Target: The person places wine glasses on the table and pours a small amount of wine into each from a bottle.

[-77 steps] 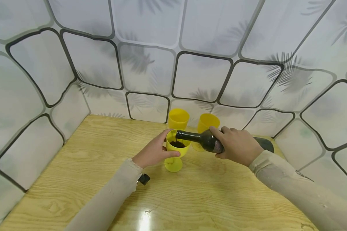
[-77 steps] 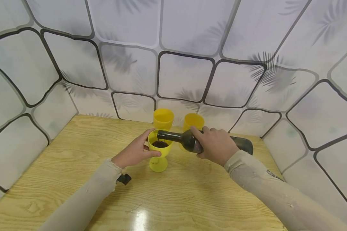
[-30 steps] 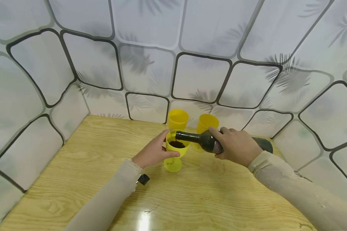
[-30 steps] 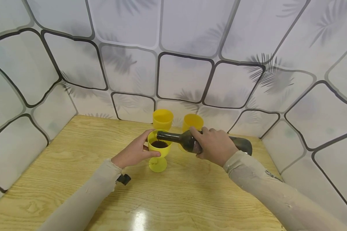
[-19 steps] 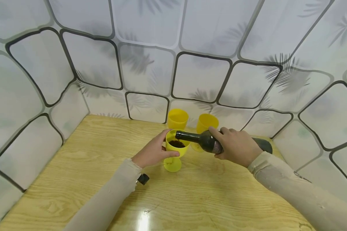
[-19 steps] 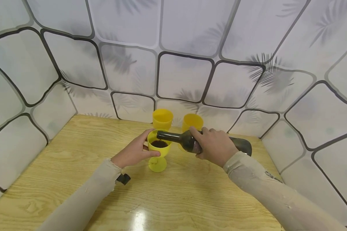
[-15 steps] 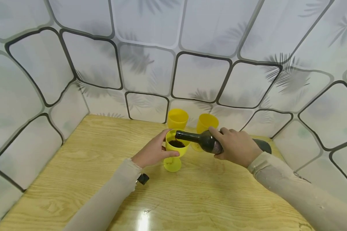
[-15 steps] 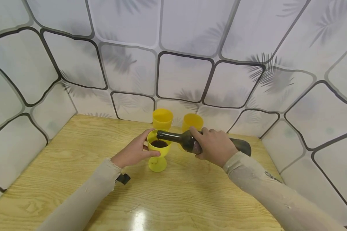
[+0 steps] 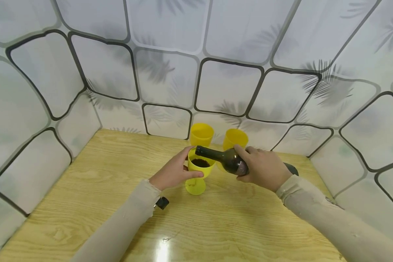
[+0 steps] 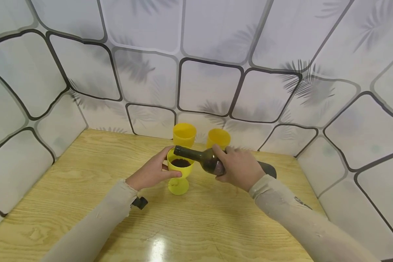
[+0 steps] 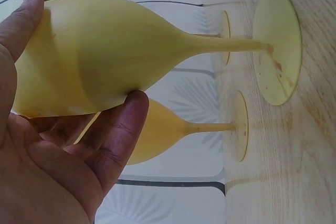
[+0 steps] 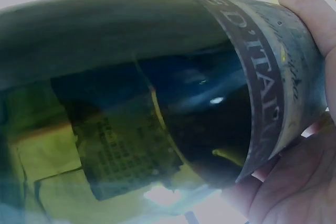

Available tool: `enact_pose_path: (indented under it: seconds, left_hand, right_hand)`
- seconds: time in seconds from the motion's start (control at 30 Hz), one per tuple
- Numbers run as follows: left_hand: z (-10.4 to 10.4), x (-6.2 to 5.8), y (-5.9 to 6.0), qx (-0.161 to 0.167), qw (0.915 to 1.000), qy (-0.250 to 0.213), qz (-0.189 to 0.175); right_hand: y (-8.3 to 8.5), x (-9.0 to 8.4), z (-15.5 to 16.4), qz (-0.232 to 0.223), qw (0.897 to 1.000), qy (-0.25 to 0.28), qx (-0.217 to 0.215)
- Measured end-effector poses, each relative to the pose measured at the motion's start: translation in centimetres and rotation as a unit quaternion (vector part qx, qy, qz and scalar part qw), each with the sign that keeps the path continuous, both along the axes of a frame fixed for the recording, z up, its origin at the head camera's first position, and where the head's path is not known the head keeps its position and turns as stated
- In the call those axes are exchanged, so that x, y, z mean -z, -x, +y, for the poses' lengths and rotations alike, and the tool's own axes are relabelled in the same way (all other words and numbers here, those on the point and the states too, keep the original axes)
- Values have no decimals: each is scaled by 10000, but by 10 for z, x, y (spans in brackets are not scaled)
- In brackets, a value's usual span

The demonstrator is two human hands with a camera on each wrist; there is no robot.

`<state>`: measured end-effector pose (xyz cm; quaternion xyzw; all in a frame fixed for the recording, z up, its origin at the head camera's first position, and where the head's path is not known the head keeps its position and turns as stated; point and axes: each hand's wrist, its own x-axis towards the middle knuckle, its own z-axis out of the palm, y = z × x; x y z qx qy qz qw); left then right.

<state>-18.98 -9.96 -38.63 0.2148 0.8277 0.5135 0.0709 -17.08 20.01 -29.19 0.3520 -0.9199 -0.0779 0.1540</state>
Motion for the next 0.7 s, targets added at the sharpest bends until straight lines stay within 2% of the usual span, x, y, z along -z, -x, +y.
enact_pose_path:
  seconds: [0.3,0.53,0.7]
  left_hand:
    - [0,0,0,46,9999,-139,-9]
    - [0,1,1,37,9998,-164,53]
    - [0,2,0,-29,10000,-76,5]
  right_hand:
    - [3,11,-3,-65,9992,396,38]
    - [4,22,-3,-472,9947,891,221]
    - [4,32,-2,-582,9906,1218,229]
